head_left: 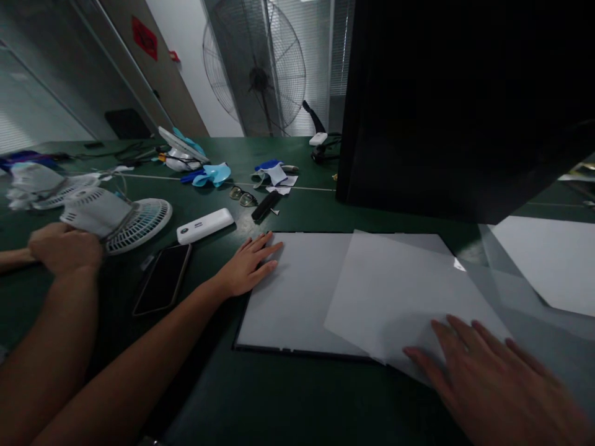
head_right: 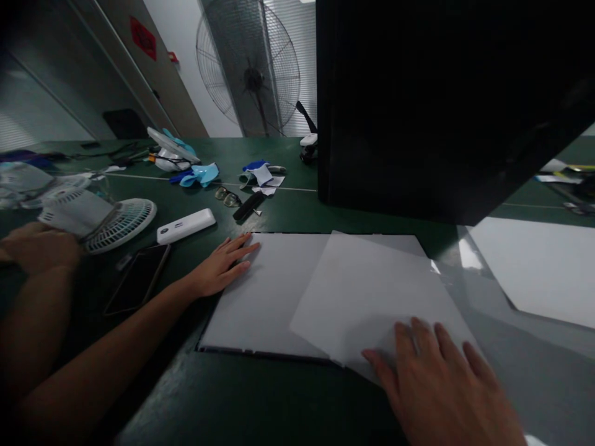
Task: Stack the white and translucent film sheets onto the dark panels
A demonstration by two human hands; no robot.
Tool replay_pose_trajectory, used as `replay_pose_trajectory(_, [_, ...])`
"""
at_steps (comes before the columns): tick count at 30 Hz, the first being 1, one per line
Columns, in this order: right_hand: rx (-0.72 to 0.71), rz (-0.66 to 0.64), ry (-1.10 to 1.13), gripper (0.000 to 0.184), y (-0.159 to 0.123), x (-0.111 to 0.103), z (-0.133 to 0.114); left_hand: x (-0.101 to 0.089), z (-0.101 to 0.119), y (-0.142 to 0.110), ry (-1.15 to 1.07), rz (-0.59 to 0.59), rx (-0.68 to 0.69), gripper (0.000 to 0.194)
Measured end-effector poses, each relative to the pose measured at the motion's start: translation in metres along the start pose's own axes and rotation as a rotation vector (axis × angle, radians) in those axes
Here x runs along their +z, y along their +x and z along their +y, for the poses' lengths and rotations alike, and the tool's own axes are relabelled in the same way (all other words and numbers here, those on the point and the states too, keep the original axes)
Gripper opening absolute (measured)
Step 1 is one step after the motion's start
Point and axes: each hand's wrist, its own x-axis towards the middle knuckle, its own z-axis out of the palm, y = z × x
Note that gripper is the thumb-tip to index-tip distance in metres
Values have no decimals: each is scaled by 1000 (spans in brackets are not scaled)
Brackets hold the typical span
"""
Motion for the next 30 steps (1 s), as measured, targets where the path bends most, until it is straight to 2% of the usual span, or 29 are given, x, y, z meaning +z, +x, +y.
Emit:
replay_pose_trajectory(3, [-44, 12, -19, 79, 2, 8, -6, 0, 1, 0, -9, -1, 7, 71])
replay_pose_trajectory(6, [-189, 67, 52, 72, 13, 6, -20, 1, 0, -1, -14, 7, 5, 73])
replay_pose_trajectory(10, [-388, 52, 160, 61, 22, 4, -31, 4, -5, 0, -22, 23, 16, 79])
replay_pose_trajectory(13, [-474, 27, 217, 63, 21, 5, -31, 5, -7, 0, -33, 11, 34, 84])
replay_pose_trajectory(17, [-425, 25, 244, 61, 22, 15, -22, 4, -5, -3, -112, 60, -31, 87])
replay_pose_trajectory(21, [-396, -52, 293, 61, 26, 23, -13, 3, -4, -4, -185, 116, -44, 93])
replay_pose_trajectory(26, [-395, -110, 363, 70, 28, 19, -20, 3, -4, 0, -106, 55, -13, 113])
replay_pose_trajectory(28, [-403, -104, 372, 69, 28, 15, -22, 3, -3, 2, -72, 38, -1, 105])
replay_pose_trajectory(30, [-347, -74, 363, 62, 28, 15, -15, 2, -3, 2, -60, 34, 22, 86])
